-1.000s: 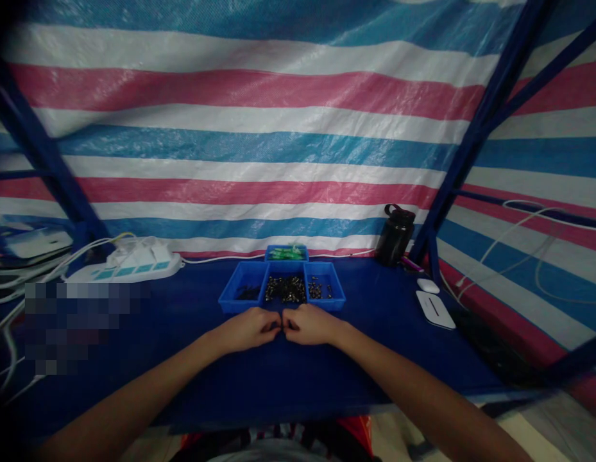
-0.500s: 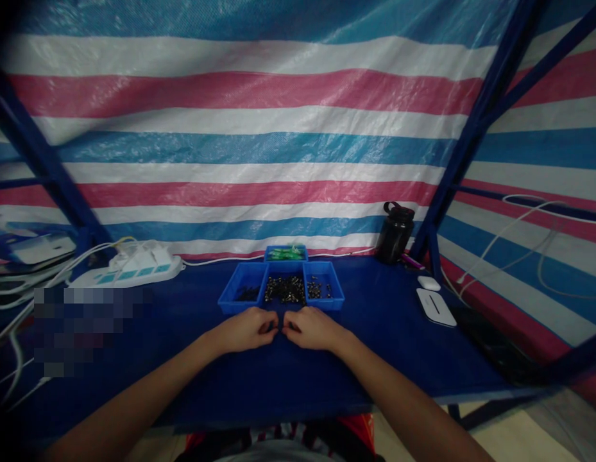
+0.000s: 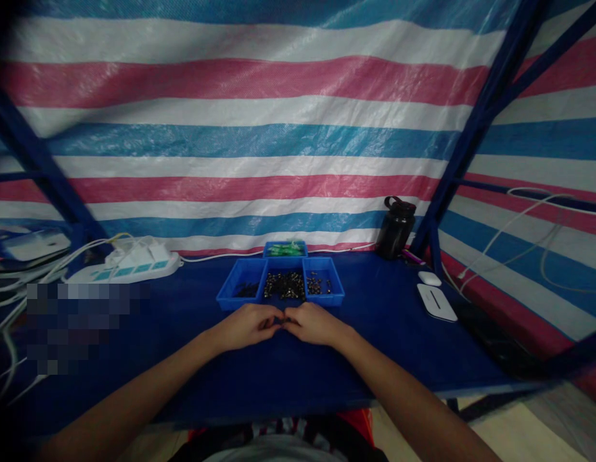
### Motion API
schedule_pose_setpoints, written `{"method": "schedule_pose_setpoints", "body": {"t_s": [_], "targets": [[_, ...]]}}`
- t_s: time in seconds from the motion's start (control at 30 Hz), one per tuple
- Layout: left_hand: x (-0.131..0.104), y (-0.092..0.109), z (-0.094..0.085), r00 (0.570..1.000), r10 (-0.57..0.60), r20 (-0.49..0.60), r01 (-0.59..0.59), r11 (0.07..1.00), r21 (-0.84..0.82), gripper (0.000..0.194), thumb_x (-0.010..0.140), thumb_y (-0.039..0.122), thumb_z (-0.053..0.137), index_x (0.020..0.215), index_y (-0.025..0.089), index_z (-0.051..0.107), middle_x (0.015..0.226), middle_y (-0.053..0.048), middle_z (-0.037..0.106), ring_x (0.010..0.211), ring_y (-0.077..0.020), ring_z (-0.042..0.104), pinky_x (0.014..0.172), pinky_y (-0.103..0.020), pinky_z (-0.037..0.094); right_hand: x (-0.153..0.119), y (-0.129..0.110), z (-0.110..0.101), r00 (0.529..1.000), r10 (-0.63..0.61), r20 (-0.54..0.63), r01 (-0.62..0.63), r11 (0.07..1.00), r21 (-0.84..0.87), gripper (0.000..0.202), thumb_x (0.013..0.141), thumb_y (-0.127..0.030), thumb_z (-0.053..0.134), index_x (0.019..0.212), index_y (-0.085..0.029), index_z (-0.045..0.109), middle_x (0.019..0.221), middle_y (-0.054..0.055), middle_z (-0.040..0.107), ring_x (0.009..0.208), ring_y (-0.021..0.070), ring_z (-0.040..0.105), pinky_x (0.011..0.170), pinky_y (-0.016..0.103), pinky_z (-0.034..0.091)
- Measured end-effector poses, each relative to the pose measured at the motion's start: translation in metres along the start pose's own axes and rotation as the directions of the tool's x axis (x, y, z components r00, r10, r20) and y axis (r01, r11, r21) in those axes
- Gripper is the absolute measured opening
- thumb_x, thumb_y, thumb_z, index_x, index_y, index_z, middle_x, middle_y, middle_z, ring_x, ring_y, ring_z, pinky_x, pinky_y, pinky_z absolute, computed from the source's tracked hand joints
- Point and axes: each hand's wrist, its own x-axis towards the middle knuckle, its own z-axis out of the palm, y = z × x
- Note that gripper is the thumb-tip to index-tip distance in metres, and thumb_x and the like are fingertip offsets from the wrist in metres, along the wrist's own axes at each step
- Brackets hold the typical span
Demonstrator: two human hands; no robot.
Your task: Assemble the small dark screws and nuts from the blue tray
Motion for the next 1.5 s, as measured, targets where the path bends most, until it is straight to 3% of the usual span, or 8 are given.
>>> {"method": "schedule_pose_setpoints", "body": {"t_s": [0.3, 0.7, 1.07, 1.5], "targets": [[-0.0017, -0.0005, -0.0008, 1.0, 0.023, 0.004, -0.023, 0.998, 0.053, 0.014, 0.088, 0.023, 0.047, 0.093, 0.019, 0.059, 0.069, 0.002, 0.059, 0.062, -0.0115, 0.055, 0.056, -0.019, 0.034, 0.0017, -0.0002, 0.0013, 1.0, 0.009, -0.009, -0.009, 1.0, -0.012, 0.018, 0.09, -0.03, 0.049, 0.087, -0.017, 0.059, 0.07, 0.002, 0.064, 0.061, 0.013, 0.057, 0.054, 0.023, 0.028], [0.0004, 0.0016, 0.0026, 0.996, -0.085, 0.025, 0.077, 0.969, 0.235, 0.007, 0.08, 0.024, 0.05, 0.077, 0.019, 0.054, 0.067, 0.002, 0.061, 0.058, -0.0133, 0.055, 0.051, -0.022, 0.027, -0.0001, -0.0051, -0.0036, 1.0, 0.004, 0.025, -0.003, 0.998, -0.06, 0.02, 0.091, -0.033, 0.047, 0.09, -0.017, 0.06, 0.075, 0.002, 0.066, 0.066, 0.0135, 0.059, 0.058, 0.023, 0.03], [-0.0004, 0.0012, 0.0023, 0.998, -0.057, 0.016, 0.051, 0.963, 0.264, 0.011, 0.085, 0.023, 0.046, 0.079, 0.019, 0.054, 0.072, 0.0, 0.063, 0.066, -0.0156, 0.059, 0.055, -0.022, 0.033, -0.0005, -0.0046, -0.0031, 1.0, -0.01, 0.026, 0.012, 0.995, -0.096, 0.021, 0.093, -0.03, 0.043, 0.089, -0.017, 0.059, 0.078, 0.003, 0.067, 0.07, 0.0144, 0.06, 0.061, 0.023, 0.033], [-0.0012, -0.0012, 0.0023, 0.999, -0.036, -0.006, 0.036, 0.983, 0.181, 0.014, 0.089, 0.027, 0.045, 0.081, 0.019, 0.054, 0.074, 0.0, 0.059, 0.066, -0.0135, 0.055, 0.058, -0.022, 0.033, 0.0005, -0.0028, -0.0022, 1.0, -0.024, 0.013, 0.026, 0.994, -0.11, 0.026, 0.095, -0.034, 0.039, 0.092, -0.018, 0.06, 0.078, 0.004, 0.067, 0.071, 0.0152, 0.061, 0.062, 0.023, 0.035]]}}
